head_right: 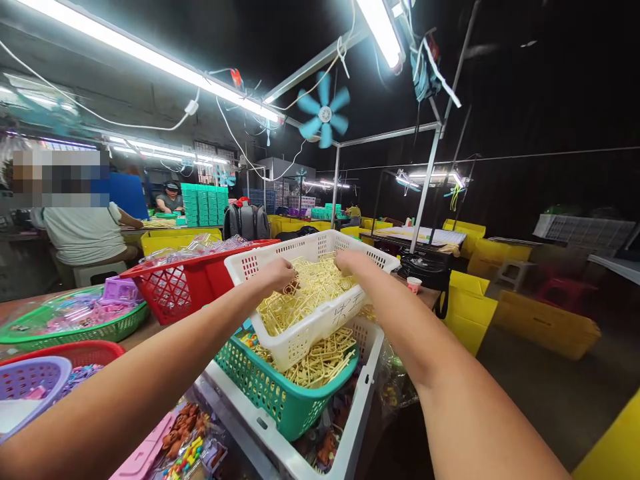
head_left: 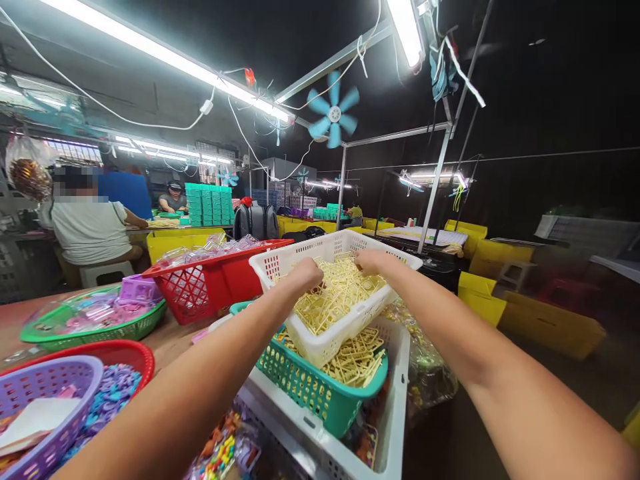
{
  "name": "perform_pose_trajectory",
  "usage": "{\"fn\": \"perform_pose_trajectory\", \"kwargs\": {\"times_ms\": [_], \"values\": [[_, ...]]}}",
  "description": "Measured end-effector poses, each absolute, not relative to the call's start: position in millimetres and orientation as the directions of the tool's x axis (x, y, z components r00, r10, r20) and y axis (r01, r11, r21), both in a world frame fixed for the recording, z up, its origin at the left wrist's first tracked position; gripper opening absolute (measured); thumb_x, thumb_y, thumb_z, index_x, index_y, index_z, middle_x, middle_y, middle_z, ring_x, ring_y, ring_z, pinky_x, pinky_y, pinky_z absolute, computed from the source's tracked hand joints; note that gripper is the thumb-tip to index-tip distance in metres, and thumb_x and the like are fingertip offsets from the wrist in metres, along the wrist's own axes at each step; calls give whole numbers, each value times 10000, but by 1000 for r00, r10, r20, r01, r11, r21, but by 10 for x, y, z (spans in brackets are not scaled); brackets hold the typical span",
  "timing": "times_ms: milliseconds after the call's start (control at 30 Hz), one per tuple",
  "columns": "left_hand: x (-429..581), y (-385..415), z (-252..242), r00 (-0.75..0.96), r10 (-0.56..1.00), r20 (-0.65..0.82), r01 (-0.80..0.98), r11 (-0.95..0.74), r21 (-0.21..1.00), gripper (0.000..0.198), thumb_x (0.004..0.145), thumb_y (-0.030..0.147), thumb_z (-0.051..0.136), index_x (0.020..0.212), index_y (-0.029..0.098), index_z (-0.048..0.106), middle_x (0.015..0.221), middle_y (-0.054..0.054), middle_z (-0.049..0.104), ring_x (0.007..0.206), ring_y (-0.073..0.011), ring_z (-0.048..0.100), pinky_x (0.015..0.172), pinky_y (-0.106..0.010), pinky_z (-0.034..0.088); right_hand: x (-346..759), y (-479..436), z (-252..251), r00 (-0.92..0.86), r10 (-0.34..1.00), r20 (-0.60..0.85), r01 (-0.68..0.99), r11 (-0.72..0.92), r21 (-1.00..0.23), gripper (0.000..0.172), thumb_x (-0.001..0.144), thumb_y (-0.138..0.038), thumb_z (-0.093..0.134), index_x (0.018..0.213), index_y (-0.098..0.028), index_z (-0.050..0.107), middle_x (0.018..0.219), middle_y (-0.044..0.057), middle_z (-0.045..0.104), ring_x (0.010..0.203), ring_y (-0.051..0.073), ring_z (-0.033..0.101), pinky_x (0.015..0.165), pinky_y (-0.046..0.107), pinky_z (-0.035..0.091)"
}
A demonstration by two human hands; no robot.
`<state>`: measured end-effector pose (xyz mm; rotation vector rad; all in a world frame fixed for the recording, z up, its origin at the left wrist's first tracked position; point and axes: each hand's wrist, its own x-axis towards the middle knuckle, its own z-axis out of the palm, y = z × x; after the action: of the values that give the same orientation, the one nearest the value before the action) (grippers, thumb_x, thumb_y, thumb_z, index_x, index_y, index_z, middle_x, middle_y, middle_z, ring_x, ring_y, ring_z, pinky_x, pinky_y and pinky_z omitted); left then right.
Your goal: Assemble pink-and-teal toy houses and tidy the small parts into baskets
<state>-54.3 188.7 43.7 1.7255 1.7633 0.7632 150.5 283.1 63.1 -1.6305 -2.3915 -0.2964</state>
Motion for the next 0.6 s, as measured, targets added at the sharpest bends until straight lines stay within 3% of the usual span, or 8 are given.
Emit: {"fn": "perform_pose_trajectory", "kwargs": {"times_ms": [100,167,300,467,600], "values": [[-560,1894,441,-39,999,5,681,23,732,260,928,353,590,855,110,649,792,-28,675,686,-124,642,666,-295,554,1587,2737,719,-375,902,215,927,371,58,136,890,-272,650,906,-137,663,861,38,671,760,137,610,742,302,508],[-565,1893,448,-47,999,16,674,20,738,266,933,363,582,873,112,646,786,-21,667,677,-120,636,660,-290,550,1647,2659,761,-382,890,248,923,382,53,100,888,-221,611,908,-139,665,887,57,683,781,147,593,728,278,465],[-560,1874,449,-36,999,18,658,10,753,258,929,354,587,867,112,647,750,-16,667,656,-122,639,654,-290,546,1697,2551,733,-374,871,319,920,391,10,175,910,-195,507,993,-165,658,980,59,703,838,164,582,700,242,411],[-537,1826,436,-9,1000,-11,642,14,767,222,902,317,621,819,114,649,725,-18,677,659,-136,654,666,-303,545,1663,2535,614,-366,878,309,911,406,-72,218,858,-143,548,1017,-190,689,979,47,727,837,177,618,708,233,430],[-525,1796,448,-13,1000,-15,586,20,810,211,915,313,609,857,112,641,757,-16,668,671,-128,643,665,-298,548,1642,2454,689,-295,828,477,895,415,-165,231,895,-157,505,1036,-170,688,1056,96,712,984,224,614,848,289,452]]}}
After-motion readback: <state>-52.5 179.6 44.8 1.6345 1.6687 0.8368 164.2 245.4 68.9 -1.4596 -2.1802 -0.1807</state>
